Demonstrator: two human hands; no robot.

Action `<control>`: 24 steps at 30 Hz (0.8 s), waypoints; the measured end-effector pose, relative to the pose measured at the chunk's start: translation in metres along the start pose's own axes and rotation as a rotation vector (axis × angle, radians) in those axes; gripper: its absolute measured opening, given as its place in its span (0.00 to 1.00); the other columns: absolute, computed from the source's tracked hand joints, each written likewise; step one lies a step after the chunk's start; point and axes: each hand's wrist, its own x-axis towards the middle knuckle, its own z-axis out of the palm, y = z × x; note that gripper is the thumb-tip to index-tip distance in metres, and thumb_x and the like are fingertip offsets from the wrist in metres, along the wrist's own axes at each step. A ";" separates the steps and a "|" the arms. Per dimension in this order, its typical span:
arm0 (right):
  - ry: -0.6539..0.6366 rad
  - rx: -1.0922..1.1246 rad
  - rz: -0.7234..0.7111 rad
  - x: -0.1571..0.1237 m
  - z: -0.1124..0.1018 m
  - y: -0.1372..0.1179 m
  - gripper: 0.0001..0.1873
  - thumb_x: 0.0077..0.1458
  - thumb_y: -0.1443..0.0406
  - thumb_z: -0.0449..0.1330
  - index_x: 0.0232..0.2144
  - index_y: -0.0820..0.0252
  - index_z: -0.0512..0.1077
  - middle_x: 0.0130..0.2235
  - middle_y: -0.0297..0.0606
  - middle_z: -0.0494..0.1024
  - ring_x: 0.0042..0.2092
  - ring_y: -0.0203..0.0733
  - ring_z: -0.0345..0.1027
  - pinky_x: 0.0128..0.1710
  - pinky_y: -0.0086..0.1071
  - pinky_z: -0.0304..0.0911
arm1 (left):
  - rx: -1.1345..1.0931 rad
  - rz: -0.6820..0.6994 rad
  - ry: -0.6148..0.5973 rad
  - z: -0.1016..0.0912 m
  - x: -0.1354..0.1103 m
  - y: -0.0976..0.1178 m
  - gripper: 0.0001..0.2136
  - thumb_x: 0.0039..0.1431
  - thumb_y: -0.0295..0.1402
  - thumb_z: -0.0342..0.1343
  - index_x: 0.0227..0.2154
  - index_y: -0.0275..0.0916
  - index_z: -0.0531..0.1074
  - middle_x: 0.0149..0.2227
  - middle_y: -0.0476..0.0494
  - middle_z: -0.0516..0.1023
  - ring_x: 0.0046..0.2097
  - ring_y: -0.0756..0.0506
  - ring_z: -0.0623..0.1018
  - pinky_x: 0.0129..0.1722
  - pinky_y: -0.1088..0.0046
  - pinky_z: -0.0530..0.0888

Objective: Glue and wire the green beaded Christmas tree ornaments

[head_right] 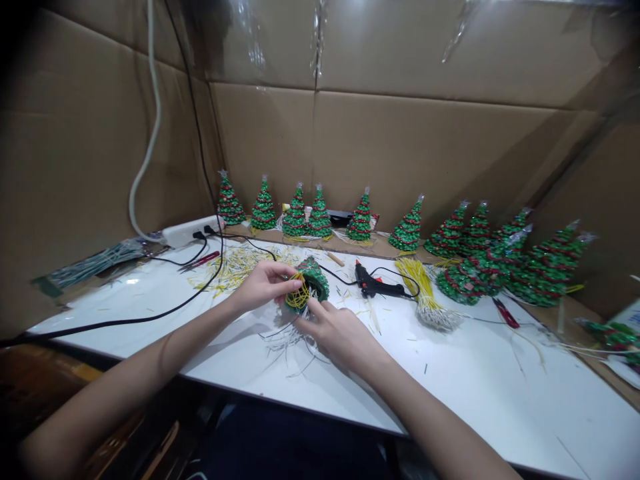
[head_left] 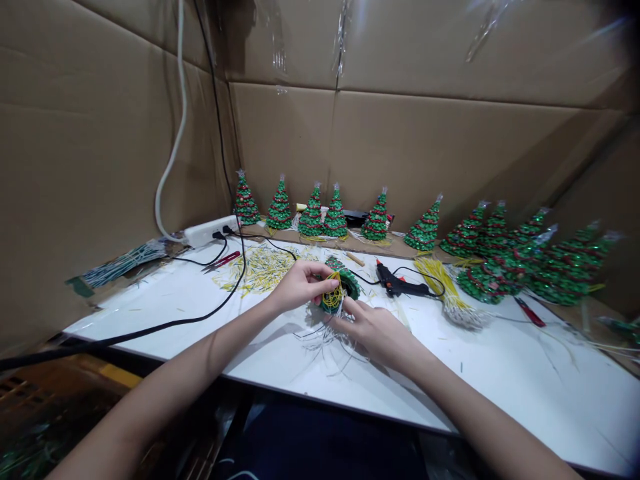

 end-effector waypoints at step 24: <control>0.073 0.084 -0.047 0.012 0.010 0.012 0.05 0.57 0.67 0.53 0.33 0.58 0.69 0.40 0.40 0.65 0.35 0.37 0.61 0.26 0.29 0.51 | -0.021 0.022 0.036 -0.002 0.001 0.000 0.13 0.48 0.37 0.63 0.31 0.30 0.75 0.22 0.48 0.73 0.17 0.55 0.68 0.15 0.81 0.65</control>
